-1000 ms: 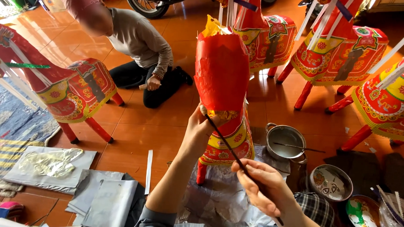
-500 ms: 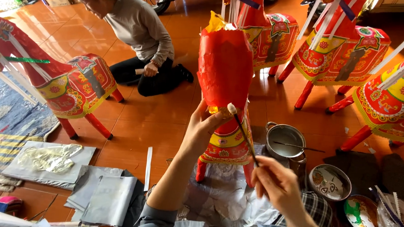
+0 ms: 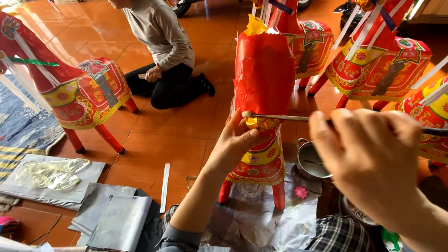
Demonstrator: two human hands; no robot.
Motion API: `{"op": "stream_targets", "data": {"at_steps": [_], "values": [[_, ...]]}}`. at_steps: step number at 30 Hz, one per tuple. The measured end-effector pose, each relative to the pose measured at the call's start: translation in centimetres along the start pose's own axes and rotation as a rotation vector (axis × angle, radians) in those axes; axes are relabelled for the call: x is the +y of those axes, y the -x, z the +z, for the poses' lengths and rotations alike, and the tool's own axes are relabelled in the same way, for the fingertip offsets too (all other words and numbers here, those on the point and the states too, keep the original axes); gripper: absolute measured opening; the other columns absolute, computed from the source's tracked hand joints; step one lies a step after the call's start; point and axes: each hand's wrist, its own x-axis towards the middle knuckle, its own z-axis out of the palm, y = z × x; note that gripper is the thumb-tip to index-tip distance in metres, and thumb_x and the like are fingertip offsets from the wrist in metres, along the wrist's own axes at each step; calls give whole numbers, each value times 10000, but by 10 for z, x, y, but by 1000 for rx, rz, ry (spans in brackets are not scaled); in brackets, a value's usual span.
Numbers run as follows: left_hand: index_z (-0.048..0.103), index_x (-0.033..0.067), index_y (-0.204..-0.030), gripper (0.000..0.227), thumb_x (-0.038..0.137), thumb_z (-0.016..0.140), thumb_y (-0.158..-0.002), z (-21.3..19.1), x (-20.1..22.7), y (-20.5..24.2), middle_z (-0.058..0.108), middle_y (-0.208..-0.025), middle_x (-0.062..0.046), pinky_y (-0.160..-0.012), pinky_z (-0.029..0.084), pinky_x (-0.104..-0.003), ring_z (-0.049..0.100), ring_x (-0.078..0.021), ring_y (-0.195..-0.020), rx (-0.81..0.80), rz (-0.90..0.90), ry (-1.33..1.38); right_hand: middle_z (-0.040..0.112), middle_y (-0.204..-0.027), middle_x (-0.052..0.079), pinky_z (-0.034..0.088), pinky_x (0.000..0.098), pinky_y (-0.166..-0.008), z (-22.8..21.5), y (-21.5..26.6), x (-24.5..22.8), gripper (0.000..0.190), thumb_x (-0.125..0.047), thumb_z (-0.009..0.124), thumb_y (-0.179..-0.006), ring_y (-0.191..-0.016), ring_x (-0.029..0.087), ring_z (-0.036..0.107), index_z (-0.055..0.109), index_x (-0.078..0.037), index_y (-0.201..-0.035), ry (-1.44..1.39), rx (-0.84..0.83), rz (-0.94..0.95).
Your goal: Decorating a red horse-shaped paper craft with colorful paper and decorative bands
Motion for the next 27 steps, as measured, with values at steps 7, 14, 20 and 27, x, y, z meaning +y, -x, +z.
{"op": "stream_targets", "data": {"at_steps": [7,14,20,27], "values": [[445,-2,-1349,654,179,772,-812,7,4,4,605,-1264,-198,-965,547,-421,602,-310,-1142,47,3,-69,605,-1015,-57,334,337,-879,18,-13,-7,151,-128,530,-1006,-903,130,610,616,-188,-1115,-2,47,-102],[357,36,-1441,745,207,761,-839,14,12,3,566,-1333,-226,-1006,492,-419,576,-294,-1200,-72,-39,-49,653,-1006,178,417,444,-1007,117,93,-16,117,-51,586,-1042,-946,334,594,648,48,-1038,-899,170,452],[123,70,-1553,969,192,760,-833,-38,-26,2,389,-1395,-333,-991,448,-612,501,-482,-1223,48,34,66,659,-785,130,502,292,-706,284,256,-91,182,33,553,-940,-731,172,601,654,20,-1091,-1683,-199,1188],[281,55,-1481,824,334,727,-847,-73,-17,57,584,-1223,-304,-965,480,-502,624,-377,-1099,14,-248,-146,709,-867,192,567,511,-728,348,344,-105,161,-126,572,-878,-865,390,709,688,-90,-984,-582,-1167,873]]}}
